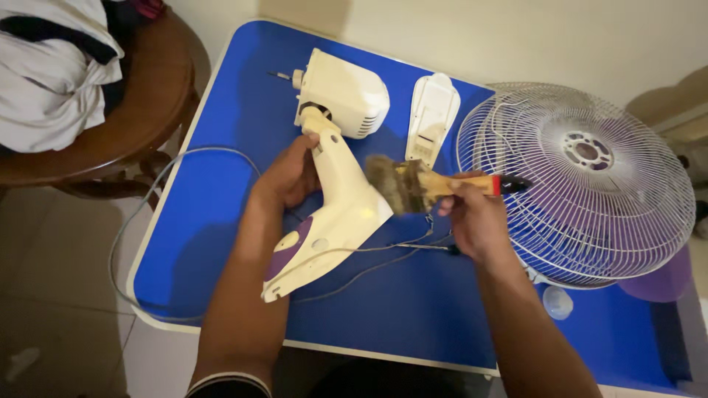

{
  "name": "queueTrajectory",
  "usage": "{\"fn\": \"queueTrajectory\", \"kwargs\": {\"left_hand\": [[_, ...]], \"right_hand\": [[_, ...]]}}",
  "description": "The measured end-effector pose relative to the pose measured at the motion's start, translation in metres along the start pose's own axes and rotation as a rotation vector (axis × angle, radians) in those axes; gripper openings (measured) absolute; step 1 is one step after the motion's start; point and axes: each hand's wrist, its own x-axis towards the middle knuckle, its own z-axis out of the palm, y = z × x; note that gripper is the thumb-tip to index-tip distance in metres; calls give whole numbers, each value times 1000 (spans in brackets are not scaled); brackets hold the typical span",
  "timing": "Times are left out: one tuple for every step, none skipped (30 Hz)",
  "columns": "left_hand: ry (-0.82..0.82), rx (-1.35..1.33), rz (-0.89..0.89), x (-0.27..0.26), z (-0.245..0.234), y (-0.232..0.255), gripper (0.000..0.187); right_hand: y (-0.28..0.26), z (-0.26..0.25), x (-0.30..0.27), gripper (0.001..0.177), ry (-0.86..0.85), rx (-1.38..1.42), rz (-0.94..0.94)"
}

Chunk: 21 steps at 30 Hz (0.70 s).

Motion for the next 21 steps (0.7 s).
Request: {"fn": "queueTrajectory", "kwargs": {"left_hand": [[-20,-26,11,-1,-1,-1,47],[-21,-25,17,-3,-3,-1,46],[-21,-24,23,-5,-4,-2,46],[-31,-24,33,-3,-4,-1,45],[-35,-27,30,-1,-2,-2,45],[-34,-30,30,-3,-3,-2,45],[-32,-32,30,-4,-3,-2,46],[-23,-25,24,-4,-3,-1,46],[-14,-19,17,-3,-2,0,46],[-3,-12,11,-3,-2,0,47],[-1,-15,15,-2,-3,1,47],[3,-18,20,-2,-3,0,47],[6,-22,24,-3,-5,-1,47],[3,-32,22,-3,-6,-3,48],[0,-42,19,-3,-6,-5,48],[-7,-45,18,-3,-7,-4,48],[1,-42,19,-3,-8,-3,47],[2,-41,19,-2,-6,-3,46],[4,-39,19,2,-4,-3,45],[10,-54,15,2,-4,-3,45],[17,-69,12,2,-4,-4,44]], "right_hand": [[1,-6,1,12,7,38,-2],[3,-12,1,11,14,77,-3],[6,-14,1,11,23,85,-25],[6,-17,2,10,34,90,-56],[5,-20,1,10,44,95,-87],[6,-20,0,10,49,88,-86],[9,-17,-3,11,54,81,-86],[11,-14,-4,11,56,74,-89],[12,-11,-7,12,61,79,-73],[12,-10,-8,12,65,85,-56],[11,-9,-10,13,70,91,-39],[10,-9,-10,12,74,87,-57],[9,-10,-10,12,79,83,-74],[8,-12,-12,12,88,76,-92],[7,-14,-14,11,71,100,-111],[7,-14,-15,11,54,129,-136],[7,-13,-16,11,37,159,-161],[7,-12,-17,11,20,98,-140],[6,-12,-18,11,3,38,-118],[5,-11,-20,12,-18,-21,-89],[5,-10,-22,13,-44,-27,-115]]}}
